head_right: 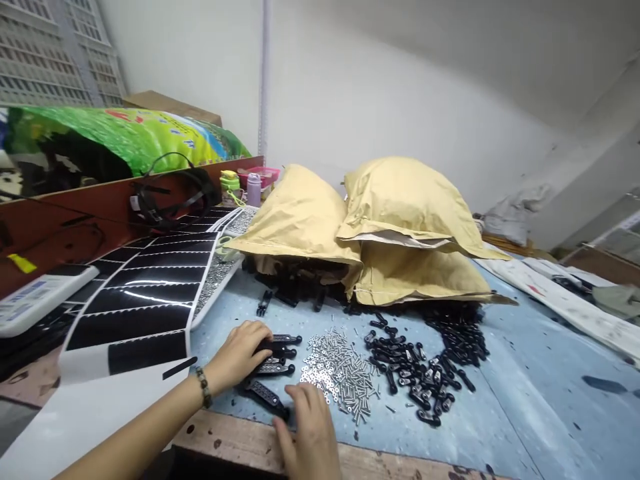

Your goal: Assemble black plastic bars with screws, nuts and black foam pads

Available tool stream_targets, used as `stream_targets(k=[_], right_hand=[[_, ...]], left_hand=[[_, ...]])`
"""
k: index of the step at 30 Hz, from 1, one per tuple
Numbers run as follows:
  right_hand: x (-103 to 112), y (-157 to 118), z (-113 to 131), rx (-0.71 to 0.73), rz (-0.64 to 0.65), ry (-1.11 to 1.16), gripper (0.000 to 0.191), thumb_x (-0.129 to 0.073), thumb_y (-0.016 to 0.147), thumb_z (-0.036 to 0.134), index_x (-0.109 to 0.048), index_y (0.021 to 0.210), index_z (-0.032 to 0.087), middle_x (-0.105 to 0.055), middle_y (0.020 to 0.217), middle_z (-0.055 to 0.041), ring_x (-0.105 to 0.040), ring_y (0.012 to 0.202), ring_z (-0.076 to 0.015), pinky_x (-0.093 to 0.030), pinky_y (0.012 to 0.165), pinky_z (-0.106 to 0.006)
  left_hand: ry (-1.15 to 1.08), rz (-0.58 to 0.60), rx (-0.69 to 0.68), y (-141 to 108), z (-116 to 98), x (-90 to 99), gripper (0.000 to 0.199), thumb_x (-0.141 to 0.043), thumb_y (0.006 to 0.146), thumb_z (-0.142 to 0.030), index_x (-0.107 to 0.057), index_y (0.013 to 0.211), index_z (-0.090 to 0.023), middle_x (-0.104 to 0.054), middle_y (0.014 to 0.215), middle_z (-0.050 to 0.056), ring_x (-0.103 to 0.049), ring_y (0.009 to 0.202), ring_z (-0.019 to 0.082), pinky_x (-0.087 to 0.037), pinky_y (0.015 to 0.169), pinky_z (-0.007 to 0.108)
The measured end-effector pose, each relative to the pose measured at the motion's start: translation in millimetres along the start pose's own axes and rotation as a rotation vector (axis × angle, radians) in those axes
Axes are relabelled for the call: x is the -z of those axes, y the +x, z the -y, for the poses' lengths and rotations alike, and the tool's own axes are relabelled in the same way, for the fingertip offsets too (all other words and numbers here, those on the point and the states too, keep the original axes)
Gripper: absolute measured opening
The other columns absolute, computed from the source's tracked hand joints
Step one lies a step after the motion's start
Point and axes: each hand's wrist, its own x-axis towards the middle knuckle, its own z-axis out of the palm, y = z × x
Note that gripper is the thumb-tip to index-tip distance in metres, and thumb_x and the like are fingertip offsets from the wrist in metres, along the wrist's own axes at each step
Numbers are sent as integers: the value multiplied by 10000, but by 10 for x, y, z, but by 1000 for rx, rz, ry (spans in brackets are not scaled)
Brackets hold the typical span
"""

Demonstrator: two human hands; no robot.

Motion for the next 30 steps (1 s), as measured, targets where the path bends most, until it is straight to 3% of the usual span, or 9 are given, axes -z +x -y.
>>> stream_targets(k=[4,8,14,19,26,30], right_hand=[[-97,63,-10,38,137,-75,277,-529,845,101,-542,1077,250,-604,970,-49,-574,893,-240,-496,775,-358],[-148,148,-12,66,112,-120,259,-480,841,46,-553,1002,236,-608,882,-38,-575,827,-230,-485,724,-341],[-61,356,-21,-24,67,-37,180,-493,891,192,-537,1065,211,-603,989,-76,-573,924,-238,-486,784,-351],[-115,688,-151,-217,-9,-89,173,-422,927,241,-588,951,201,-649,875,-75,-625,814,-232,-486,672,-317],[-203,734,-116,-109,10,-70,217,-425,929,222,-605,811,204,-630,850,-65,-618,813,-217,-487,723,-313],[-210,862,-111,-64,-42,-82,226,-414,941,253,-613,1028,187,-620,1077,-112,-571,1035,-246,-464,879,-377]], left_hand=[[11,-5,-23,-25,119,4,242,-560,841,-243,-590,1081,-242,-566,1157,40,-476,1107,253,-372,947,432],[31,-20,-18,28,147,-31,326,-474,887,-225,-572,1193,-271,-552,1263,37,-446,1205,242,-325,1012,447],[40,-93,139,34,171,41,290,-426,896,-273,-572,1135,-199,-597,1141,88,-535,1062,266,-403,901,426],[-50,-30,239,-63,267,84,223,-455,870,-314,-618,954,-186,-629,909,70,-610,809,244,-467,706,359],[-210,-35,145,-102,292,36,132,-481,820,-198,-601,871,-209,-620,928,34,-604,872,201,-494,804,332],[-234,-75,107,-235,221,82,190,-428,871,-225,-603,945,-221,-602,1049,49,-582,986,218,-476,895,380]])
